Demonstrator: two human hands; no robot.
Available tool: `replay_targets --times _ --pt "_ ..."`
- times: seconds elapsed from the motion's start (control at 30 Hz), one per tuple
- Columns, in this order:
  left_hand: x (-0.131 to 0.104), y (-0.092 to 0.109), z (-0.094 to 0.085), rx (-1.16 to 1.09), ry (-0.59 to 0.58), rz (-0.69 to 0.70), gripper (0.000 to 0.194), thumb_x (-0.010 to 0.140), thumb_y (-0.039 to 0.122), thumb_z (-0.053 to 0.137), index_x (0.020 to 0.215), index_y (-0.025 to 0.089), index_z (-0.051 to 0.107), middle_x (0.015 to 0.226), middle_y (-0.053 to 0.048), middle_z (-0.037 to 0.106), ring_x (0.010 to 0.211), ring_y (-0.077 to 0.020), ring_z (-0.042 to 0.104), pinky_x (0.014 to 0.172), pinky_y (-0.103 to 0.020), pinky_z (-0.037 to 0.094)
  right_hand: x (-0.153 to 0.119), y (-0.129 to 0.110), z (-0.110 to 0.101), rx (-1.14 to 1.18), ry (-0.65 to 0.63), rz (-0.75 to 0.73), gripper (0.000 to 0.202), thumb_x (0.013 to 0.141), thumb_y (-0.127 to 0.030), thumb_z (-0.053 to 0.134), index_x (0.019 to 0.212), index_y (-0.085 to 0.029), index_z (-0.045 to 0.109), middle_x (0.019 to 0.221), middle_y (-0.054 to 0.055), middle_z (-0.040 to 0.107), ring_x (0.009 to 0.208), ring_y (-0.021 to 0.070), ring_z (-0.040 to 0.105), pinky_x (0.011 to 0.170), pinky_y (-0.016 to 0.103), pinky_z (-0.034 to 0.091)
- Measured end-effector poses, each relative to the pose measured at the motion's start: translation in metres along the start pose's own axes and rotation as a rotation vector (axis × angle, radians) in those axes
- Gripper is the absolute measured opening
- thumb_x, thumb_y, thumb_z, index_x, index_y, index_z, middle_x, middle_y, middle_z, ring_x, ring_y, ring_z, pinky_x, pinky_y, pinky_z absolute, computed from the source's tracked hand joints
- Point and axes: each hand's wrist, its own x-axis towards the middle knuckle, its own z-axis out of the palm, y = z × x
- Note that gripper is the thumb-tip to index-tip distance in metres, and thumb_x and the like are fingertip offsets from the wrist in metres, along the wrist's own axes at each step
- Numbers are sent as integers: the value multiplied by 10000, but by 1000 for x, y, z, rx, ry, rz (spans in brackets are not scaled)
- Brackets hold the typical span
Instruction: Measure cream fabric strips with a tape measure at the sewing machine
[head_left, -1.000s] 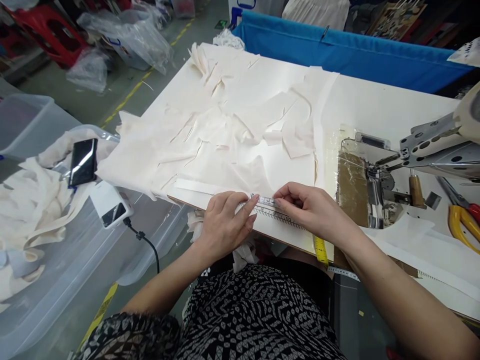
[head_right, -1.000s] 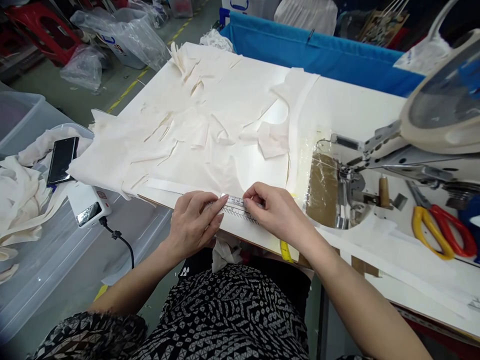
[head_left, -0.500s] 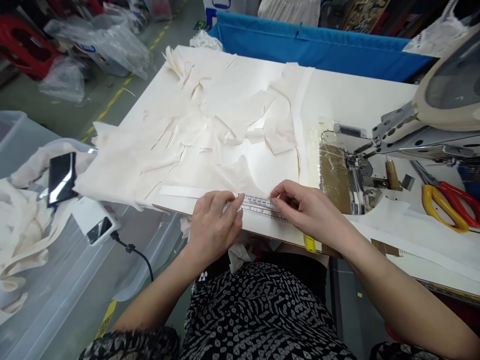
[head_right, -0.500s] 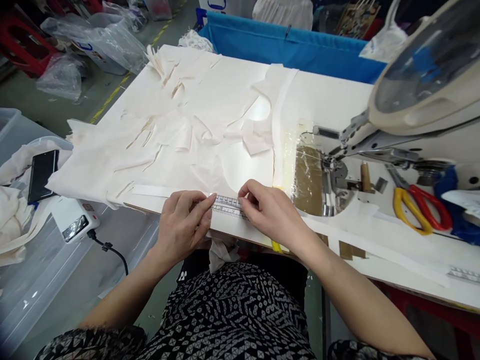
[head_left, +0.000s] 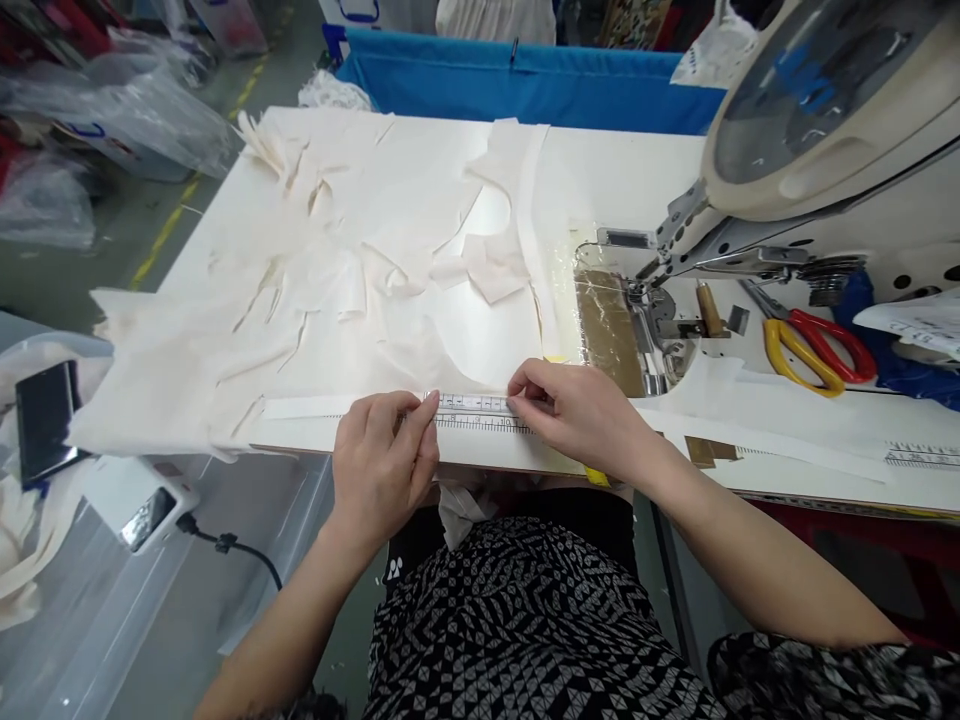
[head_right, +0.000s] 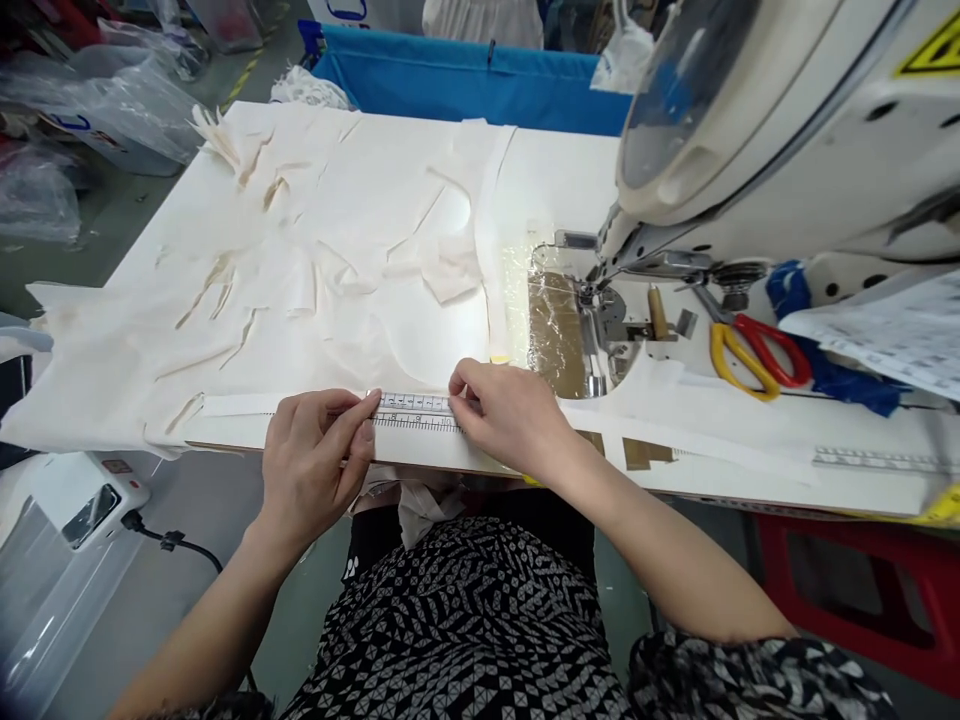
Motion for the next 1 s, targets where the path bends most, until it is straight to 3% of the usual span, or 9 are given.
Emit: replay_targets --times 0.23,0.33,0.43,0.53,0.63,0.8,1.0 --pt "0 -8 -8 -114 -65 -30 370 958 176 533 1327 183 566 1089 -117 597 992 -250 541 840 -376 433 3 -6 -4 -39 -59 24 57 920 -148 553 891 -193 572 779 -16 647 707 148 538 578 272 293" --pt "14 5 -17 -98 62 -38 449 965 165 523 1412 188 482 1092 -121 590 1008 -248 542 874 -388 438 4 -9 -5 -60 -88 55 56 920 -144 552 906 -196 569 799 -12 654 708 150 527 570 272 283" --pt "30 30 -18 -117 147 70 422 970 122 482 1389 163 477 1082 -104 608 1014 -217 552 911 -353 454 5 -11 -6 -70 -105 73 29 937 -175 556 925 -193 575 819 2 658 725 160 531 581 273 288" --pt "34 48 -8 -221 5 166 377 979 128 447 1352 85 468 1152 -130 623 1094 -220 558 981 -349 476 5 -11 -5 -65 -90 75 21 937 -183 562 939 -193 581 825 6 658 749 170 540 598 274 295" --pt "26 51 5 -228 -93 171 412 972 156 481 1364 33 445 1209 -161 616 1145 -256 556 1013 -397 487 5 -13 -6 -49 -82 89 41 926 -160 560 940 -191 583 834 7 662 770 174 550 612 273 304" --pt "15 48 14 -116 -107 180 433 969 184 501 1381 58 459 1239 -134 620 1180 -257 551 1049 -404 458 -5 -9 -20 98 -61 119 69 903 -136 551 859 -184 577 762 -6 647 692 149 552 618 269 334" --pt "16 53 17 -62 -104 160 405 971 220 532 1368 138 535 1207 -97 620 1131 -247 564 1030 -403 429 -37 27 -31 249 73 162 105 869 -268 550 811 -204 609 699 -16 617 632 149 536 580 278 350"
